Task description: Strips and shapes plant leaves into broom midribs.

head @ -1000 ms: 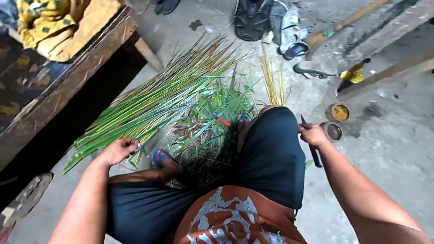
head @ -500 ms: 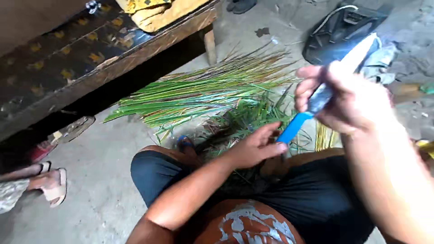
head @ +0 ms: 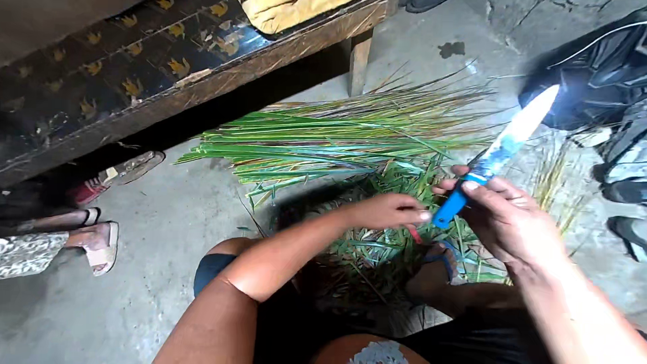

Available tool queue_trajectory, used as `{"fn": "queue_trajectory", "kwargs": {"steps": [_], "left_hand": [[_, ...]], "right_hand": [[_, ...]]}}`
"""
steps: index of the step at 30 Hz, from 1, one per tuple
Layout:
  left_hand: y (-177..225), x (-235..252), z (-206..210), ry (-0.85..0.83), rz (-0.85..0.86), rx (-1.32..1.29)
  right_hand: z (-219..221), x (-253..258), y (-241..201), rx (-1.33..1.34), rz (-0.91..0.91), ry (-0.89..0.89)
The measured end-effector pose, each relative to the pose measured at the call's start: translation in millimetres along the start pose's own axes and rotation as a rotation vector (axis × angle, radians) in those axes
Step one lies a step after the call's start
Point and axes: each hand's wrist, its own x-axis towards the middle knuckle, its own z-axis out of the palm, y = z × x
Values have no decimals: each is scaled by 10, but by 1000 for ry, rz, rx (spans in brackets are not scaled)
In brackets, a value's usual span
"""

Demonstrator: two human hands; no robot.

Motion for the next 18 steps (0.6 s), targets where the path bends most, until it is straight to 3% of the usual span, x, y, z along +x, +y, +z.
{"fn": "queue_trajectory", "kwargs": {"steps": [3,7,9,11,14,15,16,17,18], "left_hand": [[-954,70,-636,18,-338,375],[-1939,-175,-1254,271,-853,502],[-1808,-252,-1406,248,-985,594],[-1219,-92,-1577,109,-1190,495],[-1269,71,-1731,79,-1283,538],[-1533,70,-1785,41,-1290,571],[-1963,2,-1774,122,-1234,642],[-2555,-100,-1687,359,-1091,759],[-2930,-119,-1724,369,-1062,797]], "right_hand": [[-119,64,-62,57,58,142],[-163,32,34,40,102,31],[-152,-2,70,31,116,-39],[-159,-31,66,26,141,-74],[-218,-32,43,79,192,-113],[-235,-22,43,97,206,-124],[-247,-12,45,110,220,-133],[-260,-6,54,120,232,-132],[-271,-2,65,128,244,-126]]}}
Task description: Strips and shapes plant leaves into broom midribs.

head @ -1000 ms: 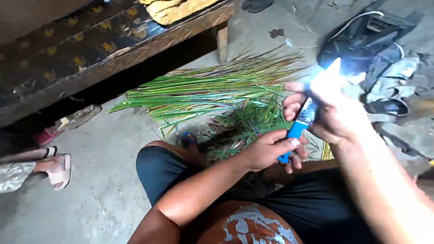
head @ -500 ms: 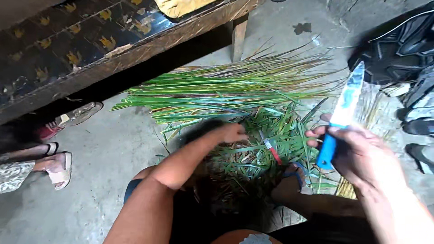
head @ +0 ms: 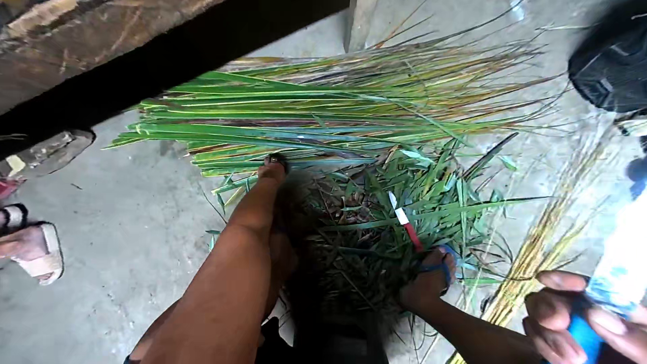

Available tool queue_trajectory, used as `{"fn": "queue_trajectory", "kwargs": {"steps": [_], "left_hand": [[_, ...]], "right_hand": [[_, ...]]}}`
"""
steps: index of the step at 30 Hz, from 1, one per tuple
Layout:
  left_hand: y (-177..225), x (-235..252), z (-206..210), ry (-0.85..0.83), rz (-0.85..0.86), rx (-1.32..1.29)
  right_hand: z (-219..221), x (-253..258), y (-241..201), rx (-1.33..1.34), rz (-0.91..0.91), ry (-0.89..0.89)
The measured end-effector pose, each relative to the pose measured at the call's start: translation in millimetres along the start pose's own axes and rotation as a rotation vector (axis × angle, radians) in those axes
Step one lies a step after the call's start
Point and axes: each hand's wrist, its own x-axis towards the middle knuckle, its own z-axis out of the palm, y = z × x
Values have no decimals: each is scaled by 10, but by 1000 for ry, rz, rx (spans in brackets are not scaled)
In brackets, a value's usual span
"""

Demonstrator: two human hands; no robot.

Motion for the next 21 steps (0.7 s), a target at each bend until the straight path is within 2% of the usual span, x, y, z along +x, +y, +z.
{"fn": "queue_trajectory", "kwargs": {"steps": [3,6,9,14,17,21], "left_hand": [[-39,257,108,-80,42,30],[4,308,191,-34,59,33],[56,226,196,-67,94,93],[-70,-15,-240,-209,179,152],[-285,-197,-612,-89,244,177],[-502,-526,-1109,15,417,194]], "right_hand": [[-5,8,28,28,43,17],[-26,14,55,45,66,9],[-35,16,34,60,40,1],[47,-52,-53,66,-11,49],[112,-82,-41,32,-41,79],[236,-74,-68,-99,42,96]]}}
